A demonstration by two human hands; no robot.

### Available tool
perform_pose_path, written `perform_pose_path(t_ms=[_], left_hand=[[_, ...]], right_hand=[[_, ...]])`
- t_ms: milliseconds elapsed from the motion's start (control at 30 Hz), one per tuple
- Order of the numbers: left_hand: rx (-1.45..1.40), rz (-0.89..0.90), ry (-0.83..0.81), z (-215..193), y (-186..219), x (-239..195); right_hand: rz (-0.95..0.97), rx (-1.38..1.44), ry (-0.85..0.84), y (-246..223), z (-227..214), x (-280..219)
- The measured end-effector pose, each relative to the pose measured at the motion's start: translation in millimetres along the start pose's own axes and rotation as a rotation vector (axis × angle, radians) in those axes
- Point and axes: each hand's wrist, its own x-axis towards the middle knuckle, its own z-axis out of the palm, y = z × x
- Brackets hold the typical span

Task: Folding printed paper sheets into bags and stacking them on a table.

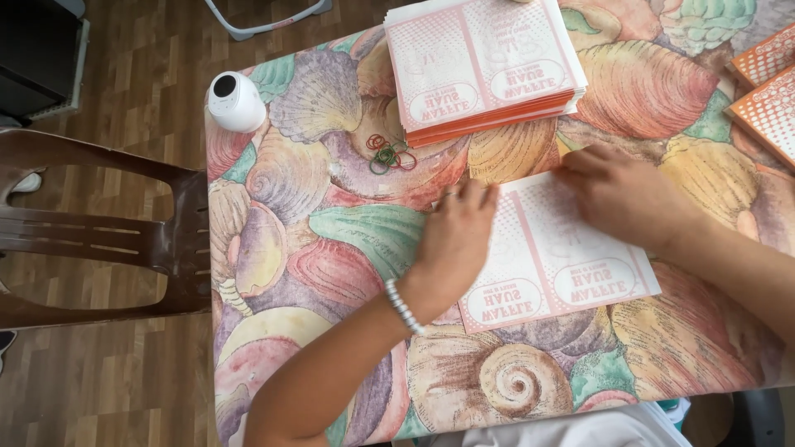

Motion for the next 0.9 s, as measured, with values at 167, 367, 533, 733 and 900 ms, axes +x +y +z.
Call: perform_pose_path(t_ms=[167, 367, 533, 733, 900], left_hand=[[0.143, 0.048, 0.211, 18, -28, -19], [0.185, 0.073, 0.262, 18, -26, -13], [0.0, 0.055, 0.256, 12, -26, -4], [0.028, -0.019, 0.051, -5, -18, 21], [-0.187, 0.06, 0.12, 23, -12, 64]], right_hand=[[0.015, -0.1, 0.179, 23, 22, -14], [-0.137, -0.061, 0.228, -29, 24, 25], [-0.186, -0.081, 0.352, -15, 41, 22], [0.142, -0.044, 0.214, 28, 35, -13], [0.142, -0.092, 0.203, 27, 36, -11]])
